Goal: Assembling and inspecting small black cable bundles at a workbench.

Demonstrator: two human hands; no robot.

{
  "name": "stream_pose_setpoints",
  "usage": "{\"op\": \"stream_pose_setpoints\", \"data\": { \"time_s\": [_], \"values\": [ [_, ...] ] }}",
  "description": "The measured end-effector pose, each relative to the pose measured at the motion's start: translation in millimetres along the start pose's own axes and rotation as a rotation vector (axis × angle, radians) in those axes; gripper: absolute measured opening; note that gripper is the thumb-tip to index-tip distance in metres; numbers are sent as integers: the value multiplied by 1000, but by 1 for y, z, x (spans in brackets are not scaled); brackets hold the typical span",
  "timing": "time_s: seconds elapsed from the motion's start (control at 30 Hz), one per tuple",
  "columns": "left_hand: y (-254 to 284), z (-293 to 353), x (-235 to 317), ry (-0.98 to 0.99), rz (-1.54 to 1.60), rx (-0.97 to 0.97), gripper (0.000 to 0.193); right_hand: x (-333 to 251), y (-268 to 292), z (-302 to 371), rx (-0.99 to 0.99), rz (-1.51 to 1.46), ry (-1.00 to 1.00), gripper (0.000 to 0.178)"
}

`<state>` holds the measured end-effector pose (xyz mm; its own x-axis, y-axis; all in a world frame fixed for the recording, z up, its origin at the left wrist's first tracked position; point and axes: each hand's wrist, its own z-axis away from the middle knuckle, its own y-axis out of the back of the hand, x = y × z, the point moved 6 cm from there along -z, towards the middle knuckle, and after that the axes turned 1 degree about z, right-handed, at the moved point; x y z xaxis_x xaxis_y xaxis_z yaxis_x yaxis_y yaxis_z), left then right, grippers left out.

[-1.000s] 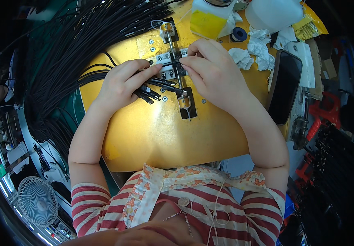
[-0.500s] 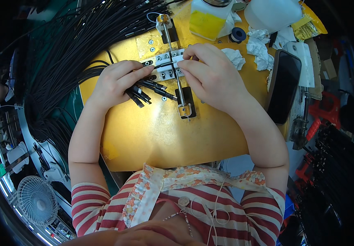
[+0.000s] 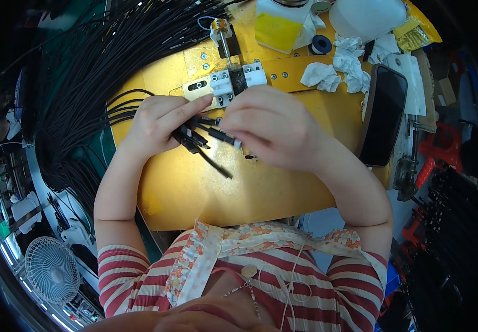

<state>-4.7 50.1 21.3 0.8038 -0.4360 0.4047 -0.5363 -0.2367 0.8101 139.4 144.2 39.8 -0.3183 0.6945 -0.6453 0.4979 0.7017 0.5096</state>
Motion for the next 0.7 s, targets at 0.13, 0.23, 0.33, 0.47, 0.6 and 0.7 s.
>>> {"op": "stream_pose_setpoints", "data": {
  "time_s": [0.13, 0.23, 0.33, 0.47, 0.6, 0.7],
  "values": [
    [-1, -3, 0, -87, -81, 155, 48, 17, 12, -2, 48, 98, -123, 17],
    [-4, -6, 1, 4, -179, 106, 47, 38, 12, 1, 75, 155, -335, 8],
    [-10, -6, -4, 45, -268, 86, 50, 44, 8, 2, 75, 191, -328, 7],
    [-13, -6, -5, 45, -273, 71, 49, 46, 8, 2, 57, 197, -380, 7],
    [-14, -7, -5, 54, -275, 31, 48, 45, 9, 3, 54, 263, -333, 8],
    [-14, -6, -5, 51, -275, 45, 48, 34, 10, -2, 11, 377, -242, 9]
  ]
}}
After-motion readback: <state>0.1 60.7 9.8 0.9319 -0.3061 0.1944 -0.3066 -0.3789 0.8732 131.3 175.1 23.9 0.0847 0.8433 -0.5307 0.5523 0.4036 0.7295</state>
